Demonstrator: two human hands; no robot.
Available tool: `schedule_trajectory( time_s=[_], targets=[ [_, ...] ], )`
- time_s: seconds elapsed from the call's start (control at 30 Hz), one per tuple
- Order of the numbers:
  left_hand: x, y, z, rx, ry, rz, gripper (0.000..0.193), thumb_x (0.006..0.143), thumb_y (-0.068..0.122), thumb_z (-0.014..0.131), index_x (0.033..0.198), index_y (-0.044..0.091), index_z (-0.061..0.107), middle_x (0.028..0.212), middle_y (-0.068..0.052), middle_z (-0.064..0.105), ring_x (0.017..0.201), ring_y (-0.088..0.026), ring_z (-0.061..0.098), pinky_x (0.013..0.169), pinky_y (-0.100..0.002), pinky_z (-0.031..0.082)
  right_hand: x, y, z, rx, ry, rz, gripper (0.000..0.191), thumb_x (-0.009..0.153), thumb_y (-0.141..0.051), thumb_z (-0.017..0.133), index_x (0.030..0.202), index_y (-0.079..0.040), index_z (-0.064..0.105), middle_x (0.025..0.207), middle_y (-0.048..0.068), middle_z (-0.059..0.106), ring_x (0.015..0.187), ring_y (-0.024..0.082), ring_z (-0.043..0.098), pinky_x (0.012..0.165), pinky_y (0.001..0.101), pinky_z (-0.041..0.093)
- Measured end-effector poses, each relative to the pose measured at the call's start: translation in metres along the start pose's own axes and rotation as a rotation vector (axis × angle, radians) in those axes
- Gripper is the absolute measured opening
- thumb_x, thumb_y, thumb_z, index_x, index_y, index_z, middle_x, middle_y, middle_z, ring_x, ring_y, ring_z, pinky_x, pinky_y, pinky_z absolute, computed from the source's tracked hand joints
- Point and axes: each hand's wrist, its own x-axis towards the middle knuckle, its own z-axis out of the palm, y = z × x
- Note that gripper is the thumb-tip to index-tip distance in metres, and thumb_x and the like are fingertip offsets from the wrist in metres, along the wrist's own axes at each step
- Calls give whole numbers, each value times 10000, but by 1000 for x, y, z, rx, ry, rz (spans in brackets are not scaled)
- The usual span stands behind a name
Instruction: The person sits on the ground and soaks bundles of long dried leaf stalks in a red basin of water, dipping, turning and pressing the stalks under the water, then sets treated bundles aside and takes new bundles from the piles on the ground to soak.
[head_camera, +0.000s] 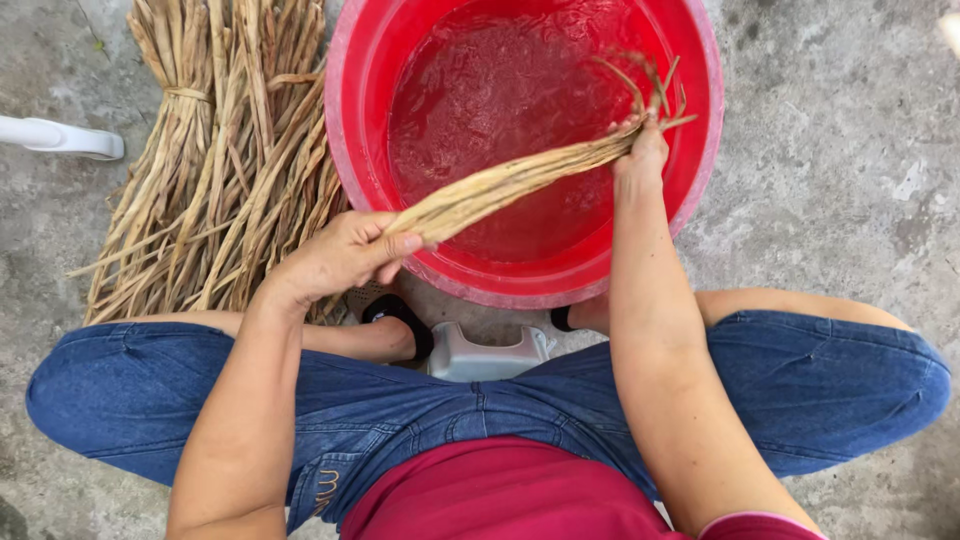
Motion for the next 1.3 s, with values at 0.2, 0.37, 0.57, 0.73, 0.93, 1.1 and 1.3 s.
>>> schedule_trajectory(
  time_s=[0.2,0.37,0.57,0.73,0.93,1.1,1.3],
  targets=[
    [60,-31,-12,-14,224,-56,288,972,266,627,1203,110,695,803,60,721,495,-35,458,436,-187,370,-87,74,53,-181,-137,287,1007,691,-783,627,1482,-254,297,1244,212,539,1195,440,568,1035,680,488],
    [92,-70,38,190,277,-113,365,1023,403,611,1002,52,711,633,-8,581,504,-81,481,479,-264,383,-164,157,86,-326,-462,452,299,944,-205,705,1151,-31,578,970,149,728,783,270,716,728,461,617],
    [49,-49,46,254,-53,-49,376,1008,412,587,971,84,765,639,69,506,557,-58,444,508,-254,384,-92,113,58,-503,-74,231,279,1019,-296,548,1004,-19,581,667,48,595,442,148,525,432,322,566],
    [-13,0,-15,177,-163,-67,330,981,385,614,1065,118,788,633,81,465,546,-47,396,476,-227,335,-22,40,12,-193,31,143,269,1075,-265,546,1057,-15,643,708,53,619,518,150,543,545,348,560],
    [-11,-7,-55,112,60,-76,266,968,322,608,1048,96,724,745,76,696,540,-36,522,459,-204,384,-36,30,17,120,-68,78,638,971,-670,420,995,-35,484,925,253,682,828,369,694,928,595,604],
    [68,-59,-22,-94,273,-166,268,1005,359,612,1046,104,683,669,9,584,463,-78,363,414,-242,282,-131,120,82,-206,-254,334,1165,761,-879,451,1550,-44,254,1327,210,558,1185,400,609,998,646,482],
    [93,-93,43,298,148,-72,505,1040,482,511,940,44,741,673,-17,619,575,-118,556,545,-308,473,-162,170,85,-503,-324,420,311,869,-154,747,1128,-37,619,896,138,728,665,237,650,605,364,594]
  ],
)
